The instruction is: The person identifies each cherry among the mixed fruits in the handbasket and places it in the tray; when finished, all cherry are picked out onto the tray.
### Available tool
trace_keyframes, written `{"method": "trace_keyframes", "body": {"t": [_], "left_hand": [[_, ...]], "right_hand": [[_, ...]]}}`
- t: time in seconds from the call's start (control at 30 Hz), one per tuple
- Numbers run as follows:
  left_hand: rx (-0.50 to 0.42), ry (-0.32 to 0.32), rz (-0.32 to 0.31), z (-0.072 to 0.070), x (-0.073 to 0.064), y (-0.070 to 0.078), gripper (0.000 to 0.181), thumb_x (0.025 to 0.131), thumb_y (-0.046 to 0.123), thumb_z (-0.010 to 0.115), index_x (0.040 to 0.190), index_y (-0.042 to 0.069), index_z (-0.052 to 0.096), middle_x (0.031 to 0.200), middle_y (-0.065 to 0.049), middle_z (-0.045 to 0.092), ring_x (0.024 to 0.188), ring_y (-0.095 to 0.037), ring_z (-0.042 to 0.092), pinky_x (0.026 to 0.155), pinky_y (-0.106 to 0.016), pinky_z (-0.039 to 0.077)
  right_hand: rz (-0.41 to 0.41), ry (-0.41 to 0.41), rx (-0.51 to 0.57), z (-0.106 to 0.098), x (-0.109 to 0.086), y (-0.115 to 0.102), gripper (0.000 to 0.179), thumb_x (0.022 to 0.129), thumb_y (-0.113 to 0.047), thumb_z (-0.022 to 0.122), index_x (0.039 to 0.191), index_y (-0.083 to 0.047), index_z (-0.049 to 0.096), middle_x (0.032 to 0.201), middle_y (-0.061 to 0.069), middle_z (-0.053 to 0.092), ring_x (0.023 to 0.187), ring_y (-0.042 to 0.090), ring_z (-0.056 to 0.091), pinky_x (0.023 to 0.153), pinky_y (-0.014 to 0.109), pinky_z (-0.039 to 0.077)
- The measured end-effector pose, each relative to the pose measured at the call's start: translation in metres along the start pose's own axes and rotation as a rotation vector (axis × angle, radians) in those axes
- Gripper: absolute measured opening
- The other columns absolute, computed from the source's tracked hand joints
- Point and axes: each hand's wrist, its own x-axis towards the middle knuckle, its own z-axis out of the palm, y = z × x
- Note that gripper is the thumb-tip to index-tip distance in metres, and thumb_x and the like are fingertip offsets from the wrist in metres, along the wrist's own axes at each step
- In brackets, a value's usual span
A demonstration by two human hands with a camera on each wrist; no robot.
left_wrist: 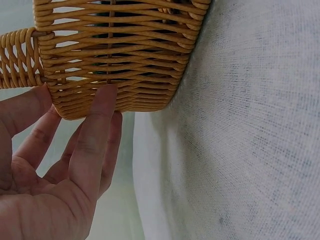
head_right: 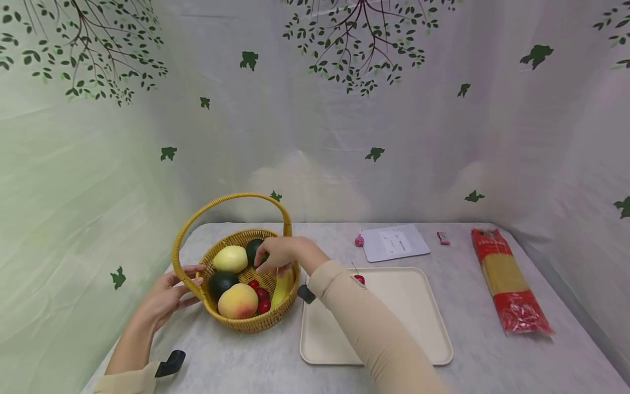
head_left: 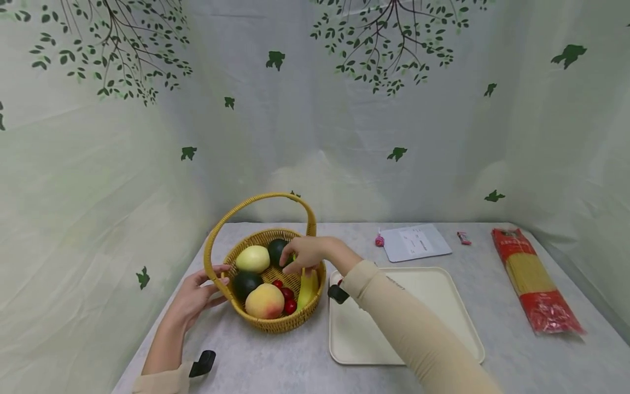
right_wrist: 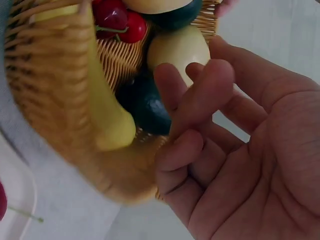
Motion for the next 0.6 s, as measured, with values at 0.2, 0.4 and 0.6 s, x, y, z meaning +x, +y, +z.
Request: {"method": "trace_keyframes", "body": {"t": [0.2, 0.4, 0.6], "left_hand": [[-0.012, 0.002, 0.006, 0.0, -0.002, 0.002, 0.047, 0.108, 0.015, 0.064, 0.152, 0.003, 0.055, 0.162, -0.022, 0.043, 0.112, -0.007, 0.067, 0.097, -0.039, 0.066], [-0.021, 0.004, 0.005, 0.0, -0.002, 0.004, 0.046, 0.108, 0.015, 0.065, 0.151, 0.002, 0.056, 0.162, -0.022, 0.043, 0.112, -0.008, 0.067, 0.097, -0.04, 0.065], [-0.018, 0.009, -0.001, 0.0, -0.003, 0.002, 0.047, 0.107, 0.016, 0.066, 0.151, 0.003, 0.057, 0.16, -0.021, 0.045, 0.112, -0.011, 0.068, 0.098, -0.041, 0.065]], "right_hand": [[0.089, -0.042, 0.039, 0.005, 0.025, -0.009, 0.034, 0.107, -0.029, 0.068, 0.134, -0.008, 0.071, 0.075, 0.008, 0.066, 0.06, 0.013, 0.053, 0.057, 0.025, 0.04], [0.173, -0.085, 0.044, 0.009, 0.04, -0.015, 0.032, 0.107, -0.029, 0.068, 0.128, -0.006, 0.075, 0.07, 0.0, 0.057, 0.057, 0.008, 0.04, 0.055, 0.022, 0.032], [0.251, -0.139, 0.089, 0.014, 0.051, -0.018, 0.032, 0.106, -0.031, 0.071, 0.116, -0.001, 0.077, 0.071, -0.002, 0.058, 0.054, 0.004, 0.044, 0.057, 0.018, 0.04]]}}
